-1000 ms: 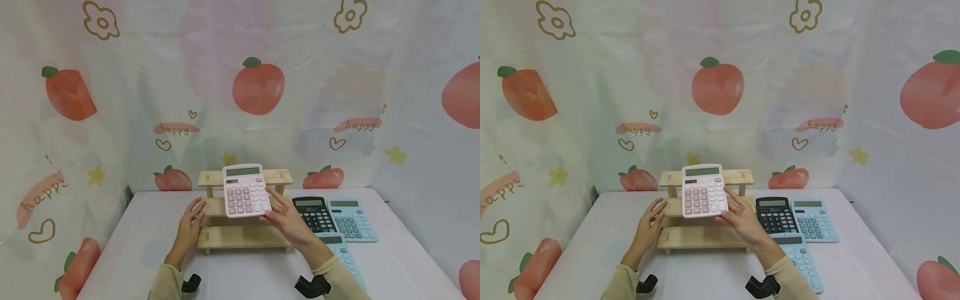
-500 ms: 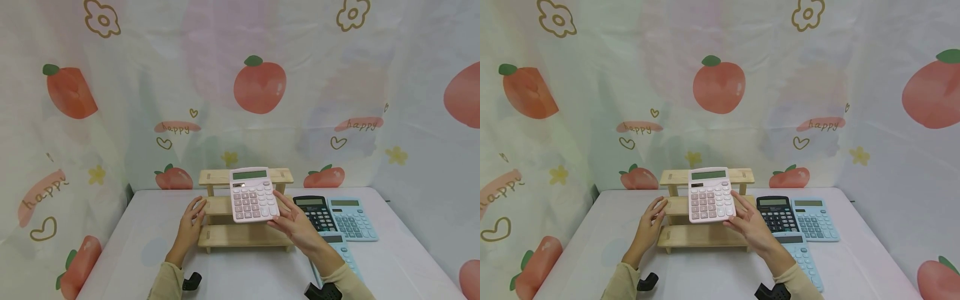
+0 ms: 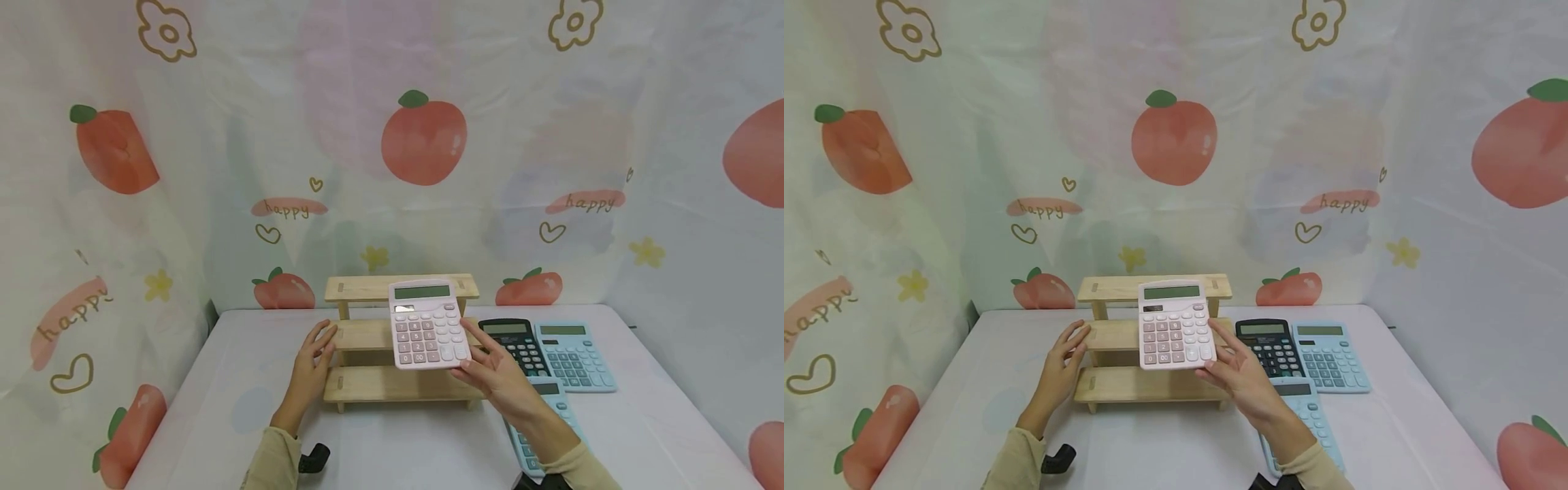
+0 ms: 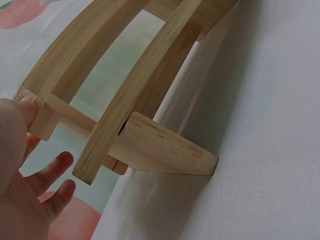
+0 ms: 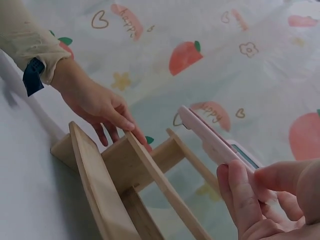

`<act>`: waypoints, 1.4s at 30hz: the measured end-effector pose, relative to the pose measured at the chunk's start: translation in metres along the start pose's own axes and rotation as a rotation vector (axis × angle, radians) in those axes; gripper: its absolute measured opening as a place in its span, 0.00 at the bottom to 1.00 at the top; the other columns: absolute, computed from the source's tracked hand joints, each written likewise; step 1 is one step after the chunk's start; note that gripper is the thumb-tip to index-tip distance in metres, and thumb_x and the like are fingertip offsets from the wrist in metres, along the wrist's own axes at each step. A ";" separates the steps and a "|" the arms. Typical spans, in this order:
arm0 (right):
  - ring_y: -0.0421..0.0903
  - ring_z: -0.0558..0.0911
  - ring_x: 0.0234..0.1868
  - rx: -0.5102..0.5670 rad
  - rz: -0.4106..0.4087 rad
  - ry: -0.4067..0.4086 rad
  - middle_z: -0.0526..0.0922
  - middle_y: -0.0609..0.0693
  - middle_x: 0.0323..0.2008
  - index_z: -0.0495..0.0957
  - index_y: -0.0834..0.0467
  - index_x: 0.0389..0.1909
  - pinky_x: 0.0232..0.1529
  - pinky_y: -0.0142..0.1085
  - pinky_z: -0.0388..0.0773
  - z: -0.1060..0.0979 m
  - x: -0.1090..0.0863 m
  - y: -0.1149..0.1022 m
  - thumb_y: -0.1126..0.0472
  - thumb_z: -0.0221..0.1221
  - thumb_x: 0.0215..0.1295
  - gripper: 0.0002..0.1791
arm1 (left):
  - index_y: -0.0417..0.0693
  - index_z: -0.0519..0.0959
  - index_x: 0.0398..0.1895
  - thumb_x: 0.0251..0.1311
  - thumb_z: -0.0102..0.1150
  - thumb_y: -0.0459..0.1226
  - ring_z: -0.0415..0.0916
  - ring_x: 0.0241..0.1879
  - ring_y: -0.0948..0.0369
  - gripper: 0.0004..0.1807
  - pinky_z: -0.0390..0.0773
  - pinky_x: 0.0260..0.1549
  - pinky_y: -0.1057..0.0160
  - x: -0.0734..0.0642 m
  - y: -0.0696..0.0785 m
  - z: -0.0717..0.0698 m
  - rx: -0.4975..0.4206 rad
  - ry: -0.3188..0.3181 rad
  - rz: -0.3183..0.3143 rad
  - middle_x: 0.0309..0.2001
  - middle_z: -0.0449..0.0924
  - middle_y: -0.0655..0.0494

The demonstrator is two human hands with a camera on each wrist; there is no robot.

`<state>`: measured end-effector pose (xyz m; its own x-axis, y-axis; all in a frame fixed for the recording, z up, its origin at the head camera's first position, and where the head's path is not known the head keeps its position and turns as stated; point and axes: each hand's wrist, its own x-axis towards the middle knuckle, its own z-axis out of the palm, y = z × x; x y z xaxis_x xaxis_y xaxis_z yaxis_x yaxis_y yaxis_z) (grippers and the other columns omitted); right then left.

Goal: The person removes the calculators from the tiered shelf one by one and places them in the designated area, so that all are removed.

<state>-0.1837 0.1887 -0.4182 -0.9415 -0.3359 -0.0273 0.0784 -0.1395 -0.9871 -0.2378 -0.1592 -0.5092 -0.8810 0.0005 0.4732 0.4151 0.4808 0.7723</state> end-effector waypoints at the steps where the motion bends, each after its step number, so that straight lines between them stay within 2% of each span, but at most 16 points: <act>1: 0.41 0.84 0.56 0.004 -0.002 -0.005 0.60 0.66 0.75 0.41 0.50 0.83 0.56 0.34 0.81 -0.002 -0.002 0.001 0.72 0.51 0.74 0.44 | 0.39 0.75 0.67 0.74 0.54 0.36 0.68 0.70 0.41 0.21 0.77 0.50 0.50 0.000 0.000 0.000 -0.002 0.000 0.001 0.73 0.68 0.43; 6: 0.41 0.84 0.58 0.013 -0.001 -0.009 0.53 0.66 0.78 0.40 0.49 0.83 0.56 0.34 0.81 -0.011 -0.010 0.006 0.71 0.53 0.74 0.45 | 0.39 0.76 0.66 0.74 0.53 0.36 0.68 0.70 0.41 0.21 0.77 0.51 0.49 0.001 0.001 0.001 -0.003 -0.002 0.005 0.73 0.68 0.43; 14: 0.41 0.83 0.59 -0.013 0.040 0.023 0.54 0.65 0.77 0.40 0.47 0.83 0.59 0.37 0.80 -0.028 -0.025 0.013 0.69 0.55 0.73 0.46 | 0.38 0.76 0.66 0.74 0.53 0.36 0.68 0.70 0.41 0.21 0.77 0.51 0.49 0.001 0.004 0.003 -0.008 -0.009 0.007 0.72 0.68 0.42; 17: 0.41 0.83 0.59 -0.019 0.050 0.024 0.59 0.61 0.75 0.38 0.48 0.83 0.58 0.36 0.80 -0.034 -0.030 0.016 0.68 0.55 0.74 0.46 | 0.38 0.75 0.67 0.74 0.53 0.36 0.68 0.70 0.40 0.21 0.77 0.51 0.46 0.000 0.004 0.004 -0.006 -0.014 0.008 0.73 0.68 0.42; 21: 0.41 0.83 0.59 -0.012 0.057 0.017 0.68 0.49 0.69 0.37 0.49 0.83 0.58 0.35 0.80 -0.042 -0.035 0.019 0.68 0.55 0.74 0.47 | 0.39 0.75 0.67 0.74 0.53 0.36 0.68 0.70 0.40 0.21 0.77 0.52 0.43 0.000 0.003 0.004 -0.012 -0.018 0.007 0.73 0.67 0.42; 23: 0.41 0.83 0.59 -0.012 0.061 0.016 0.69 0.46 0.67 0.36 0.50 0.83 0.58 0.36 0.80 -0.046 -0.037 0.020 0.68 0.55 0.74 0.47 | 0.39 0.75 0.67 0.74 0.53 0.36 0.68 0.70 0.40 0.21 0.76 0.52 0.43 0.000 0.003 0.004 -0.014 -0.019 0.005 0.73 0.67 0.43; 31: 0.40 0.84 0.58 -0.041 0.115 0.068 0.67 0.50 0.70 0.37 0.48 0.83 0.59 0.36 0.80 -0.058 -0.045 0.021 0.69 0.54 0.74 0.46 | 0.39 0.75 0.67 0.75 0.53 0.36 0.68 0.70 0.40 0.21 0.76 0.51 0.45 0.000 0.001 0.003 -0.019 -0.017 -0.004 0.73 0.67 0.43; 38: 0.39 0.83 0.58 -0.011 0.095 0.039 0.73 0.38 0.62 0.34 0.51 0.83 0.58 0.36 0.80 -0.068 -0.050 0.024 0.69 0.53 0.74 0.47 | 0.40 0.75 0.67 0.74 0.53 0.37 0.68 0.70 0.41 0.21 0.77 0.51 0.48 -0.001 0.000 0.001 -0.008 -0.002 -0.009 0.73 0.67 0.44; 42: 0.40 0.83 0.58 0.025 0.084 0.011 0.75 0.35 0.59 0.31 0.51 0.82 0.58 0.37 0.80 -0.077 -0.055 0.026 0.69 0.52 0.76 0.47 | 0.39 0.75 0.67 0.74 0.54 0.36 0.68 0.70 0.41 0.21 0.77 0.51 0.49 0.000 0.002 0.000 -0.007 0.006 -0.012 0.73 0.68 0.44</act>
<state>-0.1554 0.2747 -0.4540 -0.9347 -0.3374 -0.1115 0.1650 -0.1345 -0.9771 -0.2363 -0.1584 -0.5074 -0.8846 -0.0101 0.4663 0.4063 0.4743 0.7810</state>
